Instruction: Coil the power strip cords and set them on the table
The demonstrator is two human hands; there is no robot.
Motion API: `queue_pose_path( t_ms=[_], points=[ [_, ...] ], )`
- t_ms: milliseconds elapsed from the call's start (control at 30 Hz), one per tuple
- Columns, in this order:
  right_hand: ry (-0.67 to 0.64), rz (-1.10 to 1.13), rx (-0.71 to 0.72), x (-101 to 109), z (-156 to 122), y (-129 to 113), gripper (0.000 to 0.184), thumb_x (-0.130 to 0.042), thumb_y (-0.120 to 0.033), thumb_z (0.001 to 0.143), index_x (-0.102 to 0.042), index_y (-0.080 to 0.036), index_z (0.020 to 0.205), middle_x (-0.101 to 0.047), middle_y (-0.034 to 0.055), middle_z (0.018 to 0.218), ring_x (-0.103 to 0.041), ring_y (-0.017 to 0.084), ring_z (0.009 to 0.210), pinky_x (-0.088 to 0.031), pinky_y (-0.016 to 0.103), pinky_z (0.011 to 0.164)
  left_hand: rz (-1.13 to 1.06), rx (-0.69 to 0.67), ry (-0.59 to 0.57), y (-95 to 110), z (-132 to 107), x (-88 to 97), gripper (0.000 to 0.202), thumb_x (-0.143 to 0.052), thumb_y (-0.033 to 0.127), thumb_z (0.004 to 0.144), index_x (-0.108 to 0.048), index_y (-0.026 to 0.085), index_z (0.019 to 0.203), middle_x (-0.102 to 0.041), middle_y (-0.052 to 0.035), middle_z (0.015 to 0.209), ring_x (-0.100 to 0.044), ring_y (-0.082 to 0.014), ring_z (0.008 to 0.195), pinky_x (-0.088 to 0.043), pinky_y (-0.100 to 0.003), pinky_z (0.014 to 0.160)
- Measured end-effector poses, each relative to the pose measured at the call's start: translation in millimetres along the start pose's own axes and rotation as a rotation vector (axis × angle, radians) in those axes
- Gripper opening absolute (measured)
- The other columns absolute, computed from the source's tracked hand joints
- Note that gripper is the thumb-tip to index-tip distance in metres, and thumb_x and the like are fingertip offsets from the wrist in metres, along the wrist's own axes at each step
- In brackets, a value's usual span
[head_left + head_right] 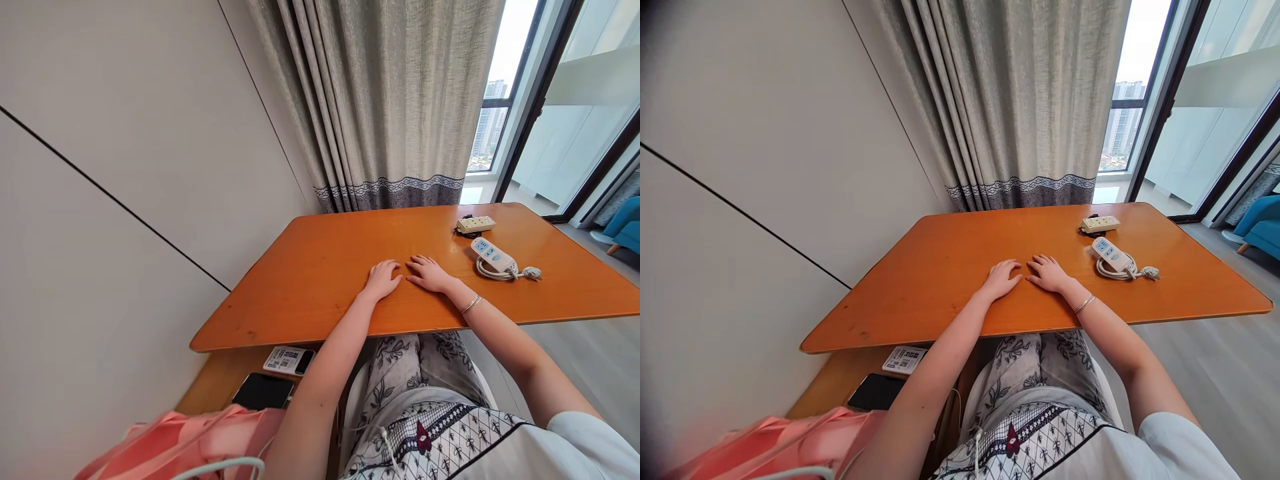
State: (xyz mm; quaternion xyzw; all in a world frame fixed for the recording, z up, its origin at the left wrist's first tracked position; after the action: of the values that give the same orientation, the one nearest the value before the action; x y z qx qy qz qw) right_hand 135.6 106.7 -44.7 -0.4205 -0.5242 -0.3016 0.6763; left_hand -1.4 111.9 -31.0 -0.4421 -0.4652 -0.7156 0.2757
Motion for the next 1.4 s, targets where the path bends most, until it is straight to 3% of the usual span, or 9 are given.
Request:
queue_pose_path(
  t_ms=[433,1400],
  points=[
    [0.026,0.061,0.035,4.4,-1.4,3.8,0.056,-0.055,-0.047,0.094,-0.053,-0.019,0.142,-0.041,0.0165,0.155,-0.033,0.032,0.146,-0.027,0.05,0.119,-0.004,-0.015,0.026,-0.9,0.2,-0.7,0.032,-0.059,0.03,0.087,-0.064,0.023,0.118,-0.059,-0.0107,0.14,-0.048,-0.0281,0.134,-0.034,-0.048,0.113],
    [0.034,0.068,0.028,11.0,-8.6,2.3,0.053,-0.057,-0.044,0.094,-0.056,-0.018,0.14,-0.044,0.0163,0.153,-0.037,0.032,0.144,-0.029,0.047,0.119,0.021,-0.017,0.016,-0.9,0.3,-3.5,0.032,-0.058,0.031,0.089,-0.063,0.023,0.119,-0.058,-0.0104,0.141,-0.048,-0.0285,0.135,-0.033,-0.047,0.114]
  ],
)
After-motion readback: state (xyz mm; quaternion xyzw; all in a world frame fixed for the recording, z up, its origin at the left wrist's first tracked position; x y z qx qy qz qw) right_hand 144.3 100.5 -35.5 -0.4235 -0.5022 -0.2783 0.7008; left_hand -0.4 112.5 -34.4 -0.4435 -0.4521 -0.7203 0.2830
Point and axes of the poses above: each hand's wrist, its own z-axis towards the middle knuckle, its own x-axis out of the back of the hand, y = z × x, the point moved 8 cm from there along z, towards the middle knuckle
